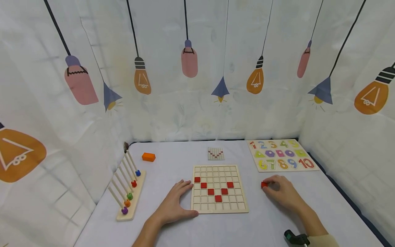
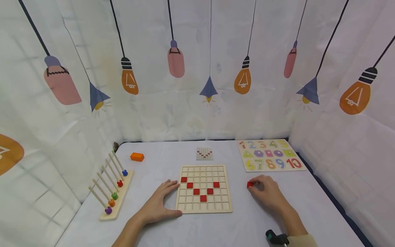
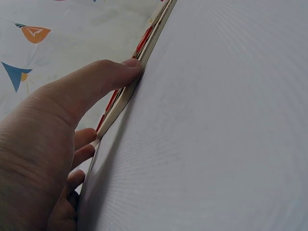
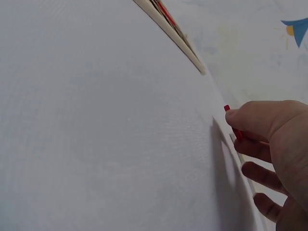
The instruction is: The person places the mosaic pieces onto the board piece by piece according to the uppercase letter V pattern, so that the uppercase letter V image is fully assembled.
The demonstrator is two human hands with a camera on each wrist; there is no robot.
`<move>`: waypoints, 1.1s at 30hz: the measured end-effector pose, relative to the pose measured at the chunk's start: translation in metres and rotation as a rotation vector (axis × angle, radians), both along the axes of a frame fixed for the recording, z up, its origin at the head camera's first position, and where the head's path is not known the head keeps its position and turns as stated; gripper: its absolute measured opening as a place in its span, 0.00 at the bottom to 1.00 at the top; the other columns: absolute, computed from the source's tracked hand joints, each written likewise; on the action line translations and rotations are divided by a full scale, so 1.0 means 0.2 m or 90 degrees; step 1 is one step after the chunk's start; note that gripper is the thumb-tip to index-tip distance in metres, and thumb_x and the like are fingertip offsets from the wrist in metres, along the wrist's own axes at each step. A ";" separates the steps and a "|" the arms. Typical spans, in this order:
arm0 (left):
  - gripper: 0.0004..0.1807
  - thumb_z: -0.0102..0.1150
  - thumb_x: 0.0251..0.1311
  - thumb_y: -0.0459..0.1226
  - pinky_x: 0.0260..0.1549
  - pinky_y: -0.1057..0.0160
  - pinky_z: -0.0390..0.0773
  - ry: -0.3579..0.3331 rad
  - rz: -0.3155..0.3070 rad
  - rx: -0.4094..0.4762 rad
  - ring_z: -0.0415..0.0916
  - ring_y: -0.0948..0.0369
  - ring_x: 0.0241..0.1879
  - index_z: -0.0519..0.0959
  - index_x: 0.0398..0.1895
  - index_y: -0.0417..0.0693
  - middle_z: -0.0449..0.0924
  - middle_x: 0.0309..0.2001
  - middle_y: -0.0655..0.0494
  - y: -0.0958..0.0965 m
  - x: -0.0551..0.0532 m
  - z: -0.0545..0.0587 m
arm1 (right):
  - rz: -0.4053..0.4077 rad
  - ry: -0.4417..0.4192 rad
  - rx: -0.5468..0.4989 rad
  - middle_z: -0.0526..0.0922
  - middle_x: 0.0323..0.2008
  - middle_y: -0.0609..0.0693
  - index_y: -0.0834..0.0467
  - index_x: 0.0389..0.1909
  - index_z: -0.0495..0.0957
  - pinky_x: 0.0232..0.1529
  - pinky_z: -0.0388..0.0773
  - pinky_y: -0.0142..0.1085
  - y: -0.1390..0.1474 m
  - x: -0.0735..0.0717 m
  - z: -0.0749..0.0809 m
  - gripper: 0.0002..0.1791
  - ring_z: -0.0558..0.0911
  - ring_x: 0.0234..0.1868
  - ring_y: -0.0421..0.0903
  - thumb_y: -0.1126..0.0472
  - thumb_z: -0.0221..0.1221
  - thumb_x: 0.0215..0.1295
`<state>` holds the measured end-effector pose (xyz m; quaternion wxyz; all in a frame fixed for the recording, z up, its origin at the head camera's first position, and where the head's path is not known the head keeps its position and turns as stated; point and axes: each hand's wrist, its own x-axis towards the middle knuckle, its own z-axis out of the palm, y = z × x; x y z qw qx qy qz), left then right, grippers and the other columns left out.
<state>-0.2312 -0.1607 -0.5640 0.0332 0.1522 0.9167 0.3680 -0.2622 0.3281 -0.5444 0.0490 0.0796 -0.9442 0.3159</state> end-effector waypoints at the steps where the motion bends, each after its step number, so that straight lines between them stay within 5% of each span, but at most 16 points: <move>1: 0.61 0.83 0.44 0.71 0.83 0.27 0.59 0.000 0.001 -0.001 0.49 0.48 0.91 0.72 0.83 0.66 0.65 0.86 0.67 0.00 0.00 0.00 | 0.002 -0.002 -0.004 0.89 0.54 0.43 0.44 0.54 0.89 0.66 0.82 0.58 0.00 -0.01 0.00 0.13 0.82 0.60 0.49 0.51 0.75 0.72; 7: 0.60 0.82 0.44 0.72 0.82 0.26 0.59 -0.006 0.005 -0.003 0.49 0.47 0.91 0.72 0.83 0.68 0.64 0.86 0.67 0.00 0.00 0.00 | 0.023 0.000 -0.028 0.90 0.57 0.47 0.47 0.56 0.89 0.67 0.83 0.61 -0.04 -0.07 0.01 0.15 0.84 0.62 0.52 0.52 0.75 0.72; 33: 0.61 0.83 0.44 0.71 0.82 0.25 0.59 -0.007 0.002 0.004 0.49 0.47 0.91 0.72 0.84 0.65 0.64 0.86 0.67 0.00 0.01 0.01 | 0.101 -0.023 -0.047 0.86 0.50 0.36 0.41 0.53 0.90 0.64 0.83 0.45 -0.36 -0.21 0.00 0.12 0.81 0.55 0.40 0.53 0.76 0.71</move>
